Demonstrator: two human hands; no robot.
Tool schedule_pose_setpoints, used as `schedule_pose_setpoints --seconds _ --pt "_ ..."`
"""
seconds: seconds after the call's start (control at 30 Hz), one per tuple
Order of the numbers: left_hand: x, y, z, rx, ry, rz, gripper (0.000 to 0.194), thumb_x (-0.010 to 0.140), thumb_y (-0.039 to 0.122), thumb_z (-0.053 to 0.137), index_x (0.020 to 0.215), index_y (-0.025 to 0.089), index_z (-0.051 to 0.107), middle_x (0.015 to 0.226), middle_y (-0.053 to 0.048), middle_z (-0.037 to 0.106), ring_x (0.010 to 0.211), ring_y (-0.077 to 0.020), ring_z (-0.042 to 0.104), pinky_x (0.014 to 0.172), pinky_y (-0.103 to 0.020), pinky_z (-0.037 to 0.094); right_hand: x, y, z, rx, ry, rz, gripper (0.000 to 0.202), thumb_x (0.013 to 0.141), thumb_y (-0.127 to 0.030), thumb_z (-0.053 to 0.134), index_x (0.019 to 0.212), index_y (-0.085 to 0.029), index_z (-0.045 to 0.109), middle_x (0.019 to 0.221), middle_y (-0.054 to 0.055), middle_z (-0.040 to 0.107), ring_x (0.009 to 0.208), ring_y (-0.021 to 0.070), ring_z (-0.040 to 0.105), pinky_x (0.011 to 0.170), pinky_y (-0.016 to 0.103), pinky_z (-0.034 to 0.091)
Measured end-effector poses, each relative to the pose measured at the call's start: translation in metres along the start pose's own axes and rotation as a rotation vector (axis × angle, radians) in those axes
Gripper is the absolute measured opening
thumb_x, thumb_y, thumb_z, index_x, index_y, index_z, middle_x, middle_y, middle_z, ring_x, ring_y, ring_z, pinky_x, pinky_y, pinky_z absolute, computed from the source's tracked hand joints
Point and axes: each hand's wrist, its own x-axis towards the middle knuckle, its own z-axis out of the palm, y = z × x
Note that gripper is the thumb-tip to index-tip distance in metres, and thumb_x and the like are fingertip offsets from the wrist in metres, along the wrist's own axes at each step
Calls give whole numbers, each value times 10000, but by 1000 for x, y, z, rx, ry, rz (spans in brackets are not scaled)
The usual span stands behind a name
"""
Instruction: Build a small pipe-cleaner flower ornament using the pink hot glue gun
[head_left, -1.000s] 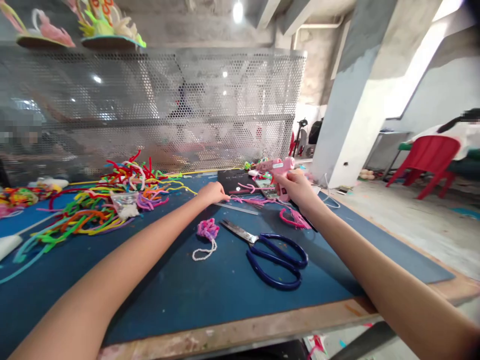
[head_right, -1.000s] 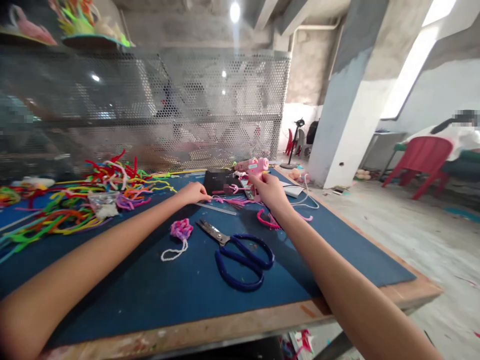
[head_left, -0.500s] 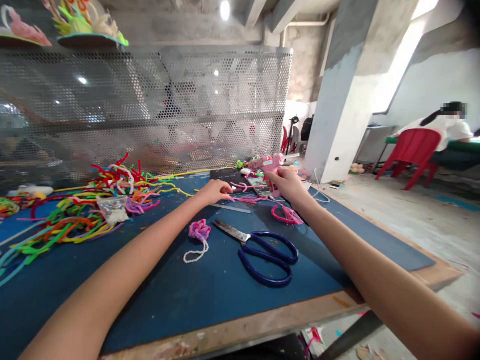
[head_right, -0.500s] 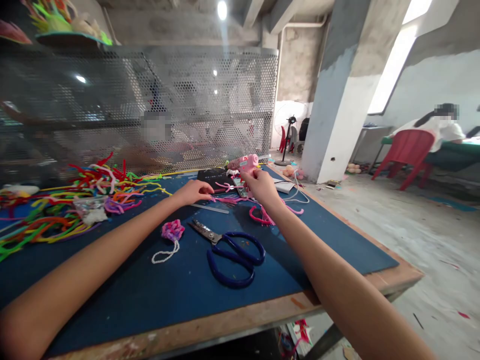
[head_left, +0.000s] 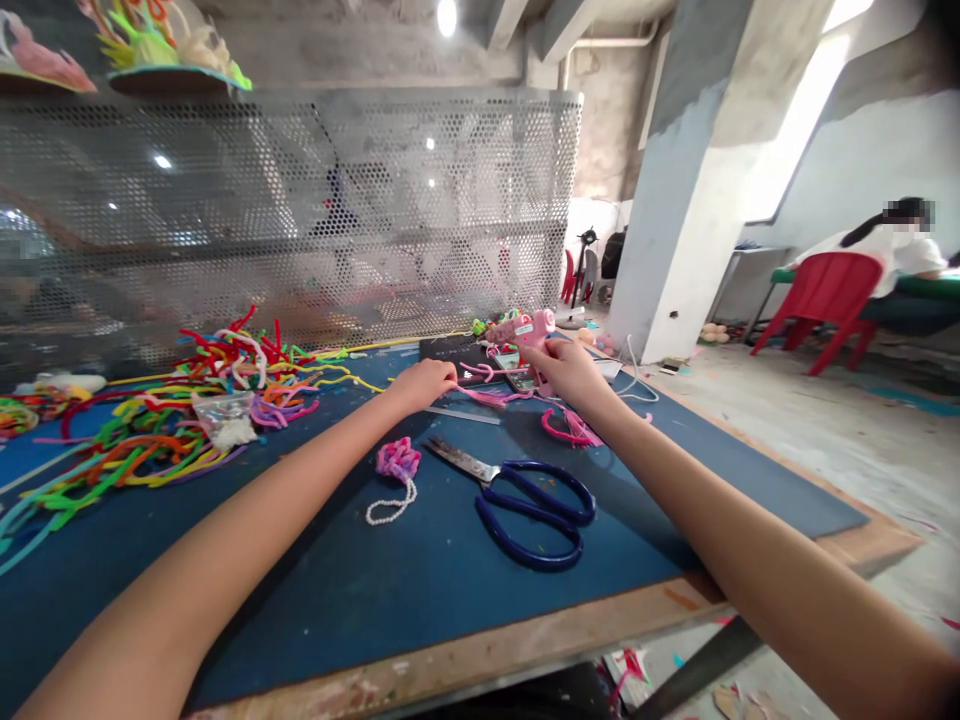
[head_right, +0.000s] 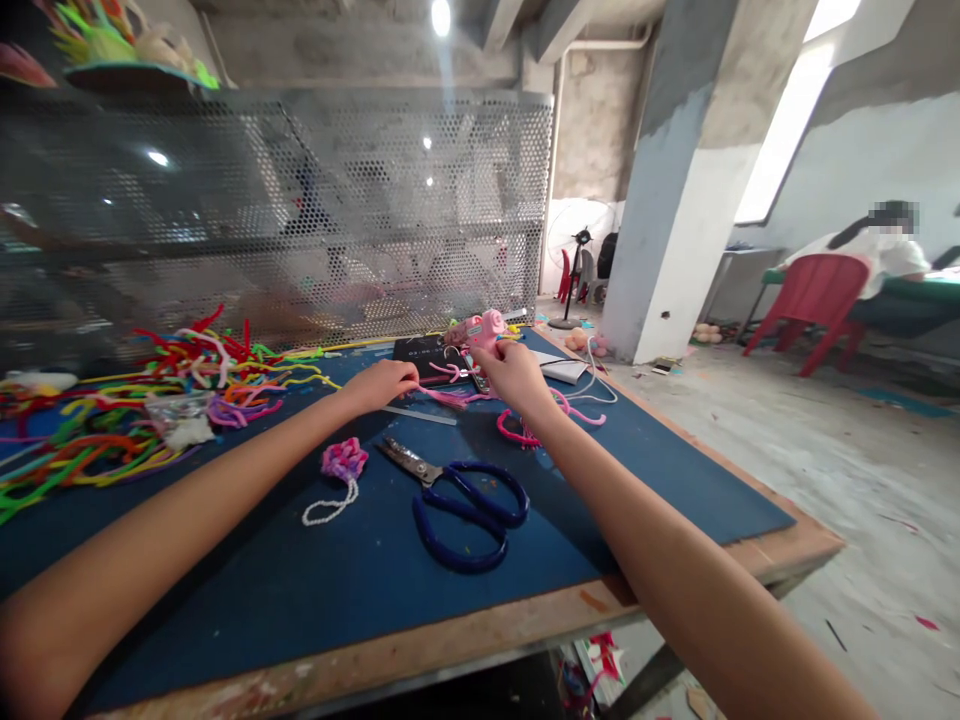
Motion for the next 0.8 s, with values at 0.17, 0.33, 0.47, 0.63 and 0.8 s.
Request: schedule_pose_setpoints --seconds 0.17,0.33,0.47,0.63,0.8 --pt "2 -2 4 -248 -82 -93 85 743 205 577 792 162 632 542 2 592 526 -136 577 479 -204 414 1 2 2 4 -22 -3 398 784 -500 535 554 -186 452 522 0 530 511 120 473 544 258 322" --pt "1 2 2 -529 -176 -182 117 685 113 581 776 138 651 585 -7 606 538 -114 576 475 -196 425 1 3 4 -12 -43 2 380 786 -483 534 564 -189 440 531 -2 537 500 113 456 526 254 314" --pt "-2 6 -3 -748 -155 -272 90 704 72 544 734 151 574 641 -19 605 557 -90 566 518 -197 449 1 6 6 -6 -62 -9 366 789 -482 524 585 -188 449 540 -3 541 489 106 447 512 250 307" --pt "-8 2 -12 -861 -142 -358 112 735 92 514 654 168 500 625 -33 572 558 -93 543 485 -190 436 0 10 9 -6 -90 -22 367 790 -488 514 593 -186 447 566 3 566 506 110 483 520 245 316" --pt "-17 1 -20 -784 -204 -408 182 747 295 581 643 147 556 606 -34 548 514 -97 500 412 -191 361 -1 6 9 -44 -83 -28 362 794 -470 513 579 -188 440 540 -4 553 520 118 492 543 249 326"
